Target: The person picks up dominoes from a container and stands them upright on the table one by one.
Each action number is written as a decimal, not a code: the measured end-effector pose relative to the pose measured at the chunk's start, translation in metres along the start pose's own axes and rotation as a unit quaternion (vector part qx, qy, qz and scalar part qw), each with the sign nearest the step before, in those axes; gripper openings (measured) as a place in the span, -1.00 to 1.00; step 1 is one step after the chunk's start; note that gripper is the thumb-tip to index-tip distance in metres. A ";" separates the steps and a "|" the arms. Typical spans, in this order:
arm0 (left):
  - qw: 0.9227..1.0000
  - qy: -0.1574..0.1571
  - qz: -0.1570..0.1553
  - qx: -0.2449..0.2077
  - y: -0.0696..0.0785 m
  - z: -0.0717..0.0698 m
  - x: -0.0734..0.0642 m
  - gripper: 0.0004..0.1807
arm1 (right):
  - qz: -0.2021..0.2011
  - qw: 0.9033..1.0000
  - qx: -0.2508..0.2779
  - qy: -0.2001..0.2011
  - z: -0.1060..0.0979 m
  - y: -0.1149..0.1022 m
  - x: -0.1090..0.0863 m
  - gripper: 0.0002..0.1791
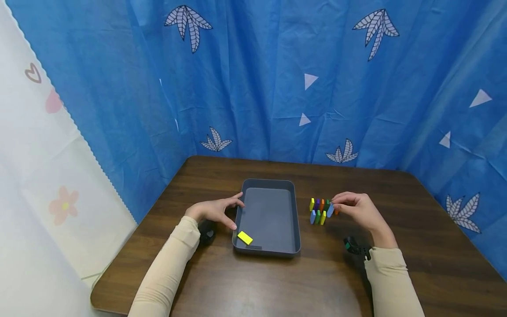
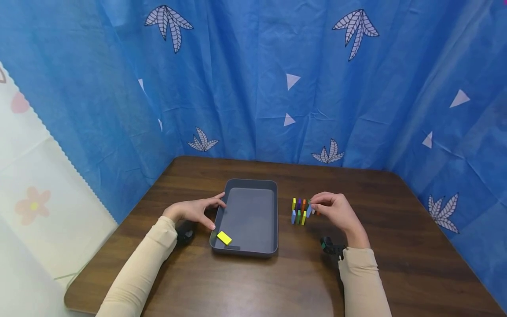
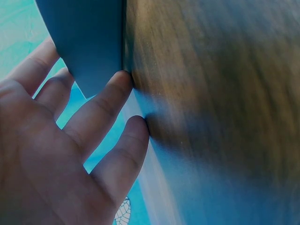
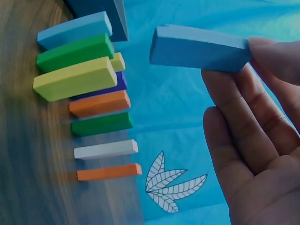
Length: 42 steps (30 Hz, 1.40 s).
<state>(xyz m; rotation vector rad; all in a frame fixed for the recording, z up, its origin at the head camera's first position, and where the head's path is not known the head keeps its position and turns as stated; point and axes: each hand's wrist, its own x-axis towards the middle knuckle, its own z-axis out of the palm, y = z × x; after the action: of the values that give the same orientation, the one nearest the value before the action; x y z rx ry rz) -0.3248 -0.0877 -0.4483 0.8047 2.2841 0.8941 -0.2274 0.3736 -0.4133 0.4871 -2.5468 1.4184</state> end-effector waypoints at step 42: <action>1.000 0.002 -0.009 -0.001 0.002 0.000 0.000 -0.13 | 0.116 0.991 -0.055 -0.036 0.014 0.026 0.001 -0.79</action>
<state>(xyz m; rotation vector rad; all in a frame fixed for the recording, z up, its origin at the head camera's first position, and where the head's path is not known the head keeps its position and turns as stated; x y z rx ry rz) -0.3243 -0.0868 -0.4470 0.7813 2.2903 0.8920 -0.2376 0.3744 -0.4408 0.2323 -2.7983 1.3416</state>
